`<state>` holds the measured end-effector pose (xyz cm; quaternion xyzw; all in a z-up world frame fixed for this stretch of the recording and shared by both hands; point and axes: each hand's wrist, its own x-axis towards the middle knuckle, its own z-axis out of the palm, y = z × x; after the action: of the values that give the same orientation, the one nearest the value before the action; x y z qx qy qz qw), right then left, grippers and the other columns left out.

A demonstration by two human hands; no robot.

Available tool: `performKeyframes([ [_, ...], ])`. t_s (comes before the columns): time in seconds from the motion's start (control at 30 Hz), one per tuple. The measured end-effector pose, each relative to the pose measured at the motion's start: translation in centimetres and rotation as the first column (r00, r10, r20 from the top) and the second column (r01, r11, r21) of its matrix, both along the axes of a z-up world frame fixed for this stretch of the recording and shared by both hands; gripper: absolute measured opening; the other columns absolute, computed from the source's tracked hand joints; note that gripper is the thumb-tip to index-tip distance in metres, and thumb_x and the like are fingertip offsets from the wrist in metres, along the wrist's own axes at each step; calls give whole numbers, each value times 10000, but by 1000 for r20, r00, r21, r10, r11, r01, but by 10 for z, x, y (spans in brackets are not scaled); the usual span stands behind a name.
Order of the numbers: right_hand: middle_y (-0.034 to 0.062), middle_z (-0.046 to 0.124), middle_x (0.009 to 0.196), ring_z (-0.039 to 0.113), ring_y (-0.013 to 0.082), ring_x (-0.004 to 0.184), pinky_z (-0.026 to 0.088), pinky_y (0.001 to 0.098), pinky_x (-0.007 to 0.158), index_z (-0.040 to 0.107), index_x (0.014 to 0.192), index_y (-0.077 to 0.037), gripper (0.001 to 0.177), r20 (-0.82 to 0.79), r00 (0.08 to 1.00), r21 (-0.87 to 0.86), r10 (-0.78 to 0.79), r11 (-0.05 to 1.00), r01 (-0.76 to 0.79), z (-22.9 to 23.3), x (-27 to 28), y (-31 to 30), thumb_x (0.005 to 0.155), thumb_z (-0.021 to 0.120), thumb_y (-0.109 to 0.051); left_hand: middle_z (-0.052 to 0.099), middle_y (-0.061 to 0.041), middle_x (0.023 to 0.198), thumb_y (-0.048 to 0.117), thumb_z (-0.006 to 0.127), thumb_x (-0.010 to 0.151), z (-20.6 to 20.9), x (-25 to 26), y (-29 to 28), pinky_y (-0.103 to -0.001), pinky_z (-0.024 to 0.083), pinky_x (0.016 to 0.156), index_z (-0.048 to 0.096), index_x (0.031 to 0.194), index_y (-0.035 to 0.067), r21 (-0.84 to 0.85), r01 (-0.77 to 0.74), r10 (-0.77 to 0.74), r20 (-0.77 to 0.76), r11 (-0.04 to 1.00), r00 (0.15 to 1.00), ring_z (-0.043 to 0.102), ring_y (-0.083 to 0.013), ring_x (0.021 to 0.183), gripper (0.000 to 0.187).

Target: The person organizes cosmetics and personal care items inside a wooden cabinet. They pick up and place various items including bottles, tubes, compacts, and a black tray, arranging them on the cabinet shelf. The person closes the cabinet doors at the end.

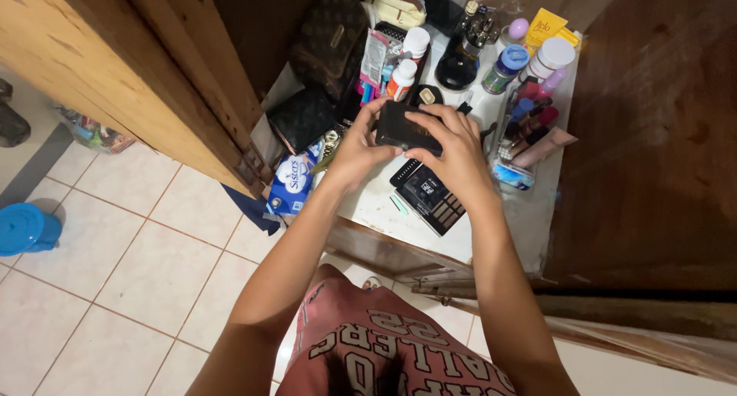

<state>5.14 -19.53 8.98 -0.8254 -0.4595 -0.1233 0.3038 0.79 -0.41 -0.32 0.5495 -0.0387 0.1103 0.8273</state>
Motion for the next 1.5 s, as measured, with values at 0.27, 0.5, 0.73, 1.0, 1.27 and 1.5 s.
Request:
performKeyframes([
  [0.27,75,621,1364,549,314,1269,367,444,1097,705,1316,-155,555,54,998,13,-27,1000,26,-3,1,10,777,838,-164,534,-120,1286,-77,603,869,4,11,0,-400,619,888,315,1434,149,-351,88,-129,-97,932,987,649,-249,1111,673],
  [0.5,186,570,1453,499,345,1386,361,462,1180,563,1431,-75,471,-3,997,299,-79,951,77,-51,35,10,1027,671,-293,533,-119,1286,-28,589,924,9,14,-1,-414,652,852,349,1333,140,-274,-53,19,-127,960,992,656,-239,1120,504],
  [0.73,67,663,1088,663,189,919,564,372,715,510,1306,-71,459,-941,310,307,138,734,606,-84,66,5,1069,417,-453,547,-137,1260,39,624,964,5,26,-5,-451,648,865,371,1311,105,-286,-37,7,-106,958,994,664,-255,1096,434],
  [1.0,67,669,1063,660,151,798,566,312,631,514,1306,-84,342,-848,525,413,70,709,572,-90,65,3,1091,431,-337,612,-112,1129,294,579,978,11,45,-7,-385,667,554,460,1250,109,-112,-128,87,-314,985,945,713,-229,936,349],
  [1.27,59,702,987,704,173,742,540,307,569,542,1204,-119,375,-909,392,378,142,681,628,-85,62,6,1071,398,-439,657,-86,1048,298,587,1018,-1,64,-13,-295,623,517,541,1216,89,-22,-224,216,-188,974,958,707,-146,824,291],
  [1.5,32,734,955,714,175,703,507,288,553,545,1181,-154,397,-923,380,325,63,657,681,-82,87,-8,1044,407,-501,601,-133,1328,160,824,855,33,67,15,-389,574,868,498,1379,102,685,-348,242,250,640,937,644,-288,1027,619],
])
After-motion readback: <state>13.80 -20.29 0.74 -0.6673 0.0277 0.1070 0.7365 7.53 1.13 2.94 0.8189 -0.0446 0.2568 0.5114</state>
